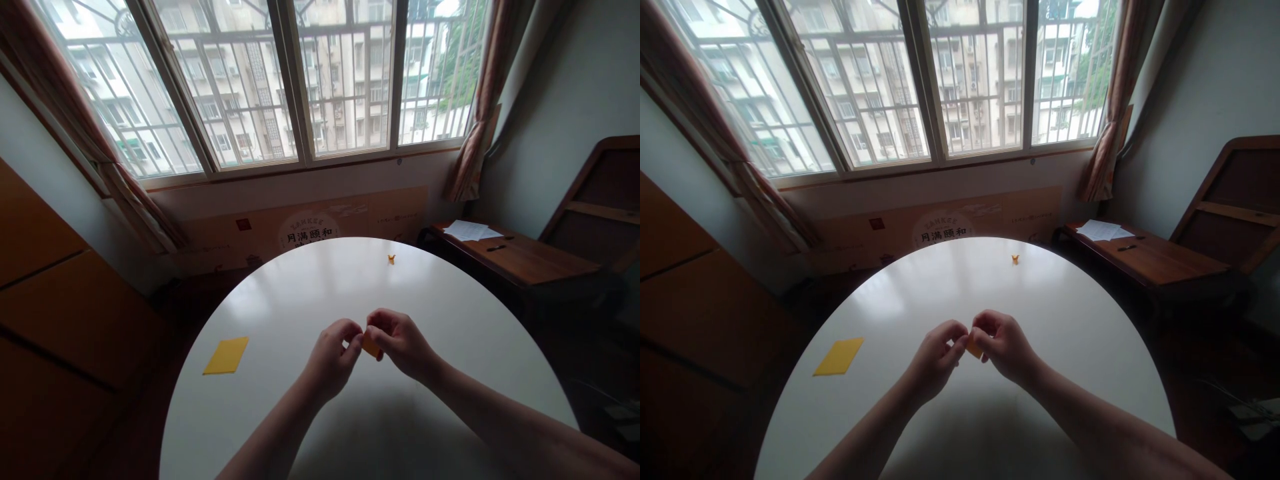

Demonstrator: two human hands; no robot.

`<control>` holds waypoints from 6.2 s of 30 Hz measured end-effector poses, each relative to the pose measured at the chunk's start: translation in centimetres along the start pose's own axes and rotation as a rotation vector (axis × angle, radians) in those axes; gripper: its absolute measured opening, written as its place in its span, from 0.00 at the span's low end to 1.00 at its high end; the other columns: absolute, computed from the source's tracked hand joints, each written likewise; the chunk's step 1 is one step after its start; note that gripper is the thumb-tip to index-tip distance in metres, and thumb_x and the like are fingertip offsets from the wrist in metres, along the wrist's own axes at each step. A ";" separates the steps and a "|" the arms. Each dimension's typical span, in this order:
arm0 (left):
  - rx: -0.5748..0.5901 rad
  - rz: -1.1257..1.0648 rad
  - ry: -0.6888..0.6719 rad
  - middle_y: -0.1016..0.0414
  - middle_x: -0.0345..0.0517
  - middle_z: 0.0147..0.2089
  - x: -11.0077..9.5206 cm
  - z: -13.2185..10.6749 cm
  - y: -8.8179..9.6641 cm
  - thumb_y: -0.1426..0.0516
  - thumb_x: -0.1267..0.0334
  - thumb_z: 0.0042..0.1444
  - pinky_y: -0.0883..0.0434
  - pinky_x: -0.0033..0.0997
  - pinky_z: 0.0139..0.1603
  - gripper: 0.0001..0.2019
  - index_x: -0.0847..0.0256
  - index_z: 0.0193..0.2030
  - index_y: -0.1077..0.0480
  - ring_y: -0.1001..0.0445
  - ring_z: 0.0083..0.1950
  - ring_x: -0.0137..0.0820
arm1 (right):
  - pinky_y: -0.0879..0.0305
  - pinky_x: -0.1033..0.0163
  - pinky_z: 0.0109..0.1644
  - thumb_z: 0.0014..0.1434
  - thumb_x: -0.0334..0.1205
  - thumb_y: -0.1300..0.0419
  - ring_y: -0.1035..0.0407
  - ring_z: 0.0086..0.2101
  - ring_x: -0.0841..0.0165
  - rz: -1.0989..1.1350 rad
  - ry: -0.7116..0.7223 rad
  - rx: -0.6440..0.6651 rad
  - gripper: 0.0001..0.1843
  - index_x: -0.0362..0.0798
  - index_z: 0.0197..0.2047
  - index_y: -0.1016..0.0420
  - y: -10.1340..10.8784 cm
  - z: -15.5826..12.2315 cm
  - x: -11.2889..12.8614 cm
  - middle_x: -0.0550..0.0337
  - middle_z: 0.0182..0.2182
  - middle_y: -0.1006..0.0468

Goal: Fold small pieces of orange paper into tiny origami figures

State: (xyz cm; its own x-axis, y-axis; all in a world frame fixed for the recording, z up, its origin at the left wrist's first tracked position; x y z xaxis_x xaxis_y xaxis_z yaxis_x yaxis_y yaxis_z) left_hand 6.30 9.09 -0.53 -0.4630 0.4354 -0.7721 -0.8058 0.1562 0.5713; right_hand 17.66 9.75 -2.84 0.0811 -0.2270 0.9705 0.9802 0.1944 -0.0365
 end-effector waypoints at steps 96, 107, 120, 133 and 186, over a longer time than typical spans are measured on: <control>-0.013 -0.382 0.151 0.32 0.40 0.25 2.2 0.3 0.2 0.40 0.64 0.48 0.36 0.24 0.23 0.05 0.63 0.27 0.31 0.33 0.26 0.27 | 0.36 0.70 0.21 0.58 0.44 0.36 0.32 0.24 0.71 -0.086 -0.052 0.155 0.11 0.44 0.35 0.23 -1.2 0.1 -0.4 0.61 0.26 0.24; 0.032 -0.471 0.192 0.32 0.39 0.24 2.6 0.4 -0.3 0.41 0.64 0.46 0.36 0.25 0.23 0.05 0.64 0.28 0.30 0.34 0.25 0.26 | 0.39 0.69 0.23 0.62 0.43 0.38 0.33 0.26 0.71 -0.188 0.080 0.106 0.10 0.45 0.35 0.21 -0.6 -0.1 1.6 0.58 0.29 0.23; -0.045 -0.467 0.209 0.35 0.37 0.23 4.3 0.7 0.9 0.41 0.64 0.47 0.33 0.24 0.23 0.04 0.63 0.29 0.31 0.36 0.25 0.26 | 0.36 0.69 0.18 0.62 0.51 0.38 0.34 0.24 0.71 -0.082 0.033 -0.040 0.15 0.46 0.38 0.25 2.6 1.4 0.0 0.60 0.29 0.25; -0.046 -0.357 0.270 0.32 0.39 0.22 4.3 0.3 0.2 0.38 0.53 0.53 0.36 0.23 0.19 0.14 0.65 0.31 0.26 0.36 0.21 0.26 | 0.35 0.70 0.19 0.60 0.51 0.36 0.27 0.27 0.67 -0.086 -0.090 0.150 0.17 0.45 0.43 0.26 -0.1 1.0 -1.8 0.58 0.30 0.22; -0.039 -0.533 0.287 0.23 0.45 0.31 3.8 0.6 0.6 0.44 0.67 0.44 0.31 0.23 0.21 0.10 0.64 0.34 0.26 0.26 0.28 0.30 | 0.26 0.63 0.28 0.58 0.53 0.35 0.25 0.34 0.64 -0.032 -0.058 -0.049 0.17 0.48 0.42 0.25 2.3 1.4 -0.9 0.55 0.37 0.23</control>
State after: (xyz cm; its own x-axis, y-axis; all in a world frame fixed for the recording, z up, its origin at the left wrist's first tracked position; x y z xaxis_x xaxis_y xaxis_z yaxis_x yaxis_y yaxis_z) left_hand 4.30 11.33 -2.93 -0.0685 0.0491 -0.9964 -0.9645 0.2520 0.0787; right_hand 19.63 11.75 -3.49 0.0406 -0.1760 0.9835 0.9899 0.1408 -0.0157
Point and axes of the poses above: each hand's wrist, its own z-axis towards the middle knuckle, its own y-axis out of the back of the hand, x = y × z, the point moved 10 cm from there along z, towards the middle knuckle
